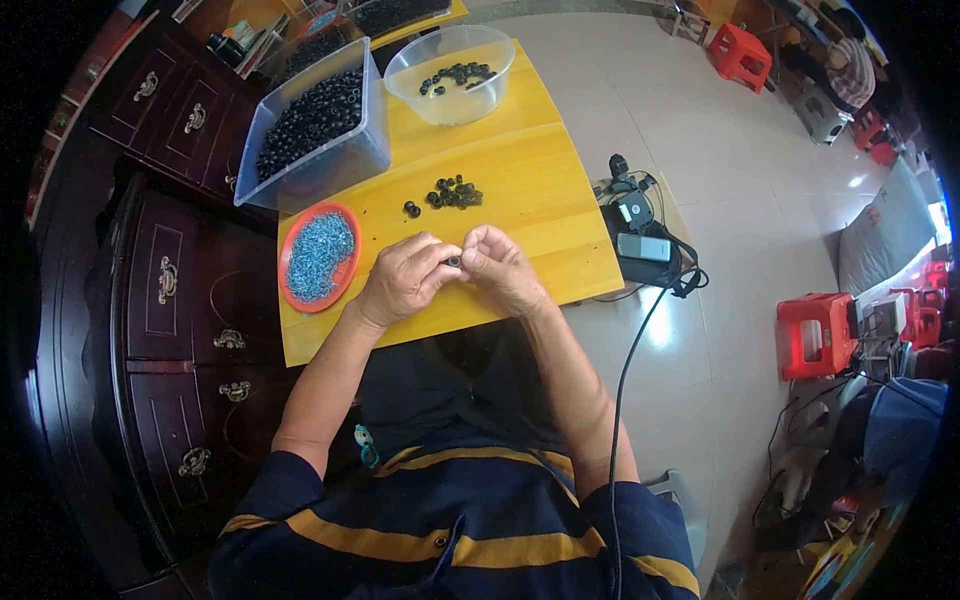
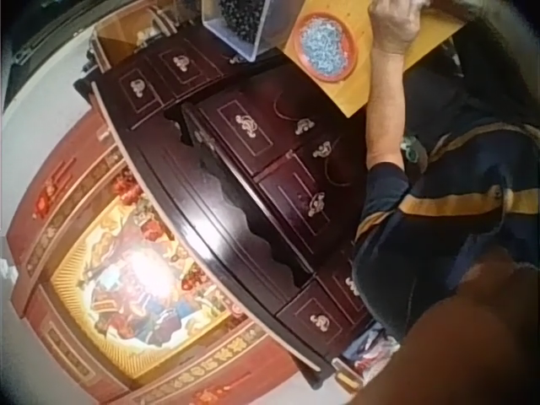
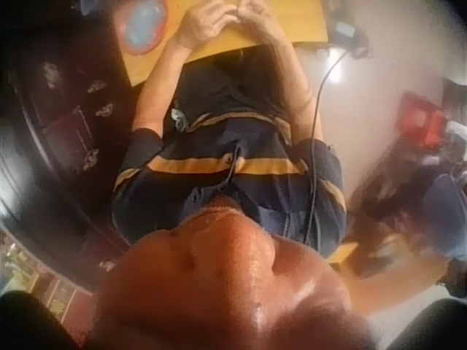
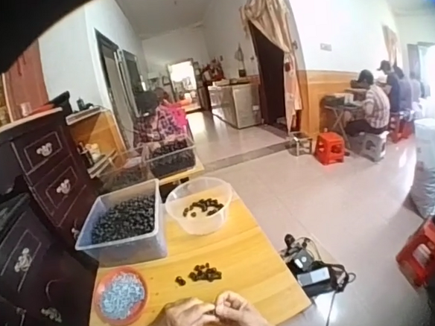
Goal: The person assembles small components by picking up wire pieces from a dish and inserting them into black plastic caps by hand.
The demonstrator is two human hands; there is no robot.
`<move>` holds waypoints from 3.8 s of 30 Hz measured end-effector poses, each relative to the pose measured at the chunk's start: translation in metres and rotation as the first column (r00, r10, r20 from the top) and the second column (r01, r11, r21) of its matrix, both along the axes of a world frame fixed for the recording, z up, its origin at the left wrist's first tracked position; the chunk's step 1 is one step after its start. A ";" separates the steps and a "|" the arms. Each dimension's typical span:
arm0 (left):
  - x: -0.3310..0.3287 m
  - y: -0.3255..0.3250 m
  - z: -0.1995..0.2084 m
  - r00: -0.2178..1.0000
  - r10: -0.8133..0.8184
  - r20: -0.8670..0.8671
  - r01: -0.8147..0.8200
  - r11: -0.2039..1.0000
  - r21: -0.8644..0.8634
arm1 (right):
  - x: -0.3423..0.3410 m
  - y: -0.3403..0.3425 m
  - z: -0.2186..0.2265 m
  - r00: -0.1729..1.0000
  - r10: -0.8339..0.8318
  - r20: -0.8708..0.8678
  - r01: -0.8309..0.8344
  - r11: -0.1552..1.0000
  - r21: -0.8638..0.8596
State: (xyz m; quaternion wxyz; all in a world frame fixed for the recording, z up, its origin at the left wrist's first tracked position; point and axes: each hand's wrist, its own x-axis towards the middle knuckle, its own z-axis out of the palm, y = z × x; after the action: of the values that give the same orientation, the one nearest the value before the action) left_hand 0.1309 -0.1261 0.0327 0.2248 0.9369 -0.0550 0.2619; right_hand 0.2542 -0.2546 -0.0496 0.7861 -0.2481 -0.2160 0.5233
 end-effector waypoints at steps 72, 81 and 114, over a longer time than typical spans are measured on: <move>-0.147 0.103 -0.045 0.668 0.694 -0.269 -0.694 0.711 0.111 | 0.011 0.086 0.017 -0.232 0.013 0.973 0.664 0.733 0.149; -0.132 0.108 -0.053 0.752 0.636 -0.172 -0.627 0.771 0.108 | -0.010 0.113 0.014 -0.315 0.147 0.938 0.615 0.784 0.083; 0.007 0.054 -0.011 0.952 0.296 -0.076 -0.288 0.787 -0.546 | 0.051 0.109 0.050 0.634 -0.258 0.729 0.490 0.863 -0.121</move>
State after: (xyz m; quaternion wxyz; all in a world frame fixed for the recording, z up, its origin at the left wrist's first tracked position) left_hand 0.1375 -0.0722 0.0218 0.4413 0.8275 0.1664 0.3045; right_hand 0.3052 -0.1458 0.0003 0.6906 -0.5839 -0.3514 0.2421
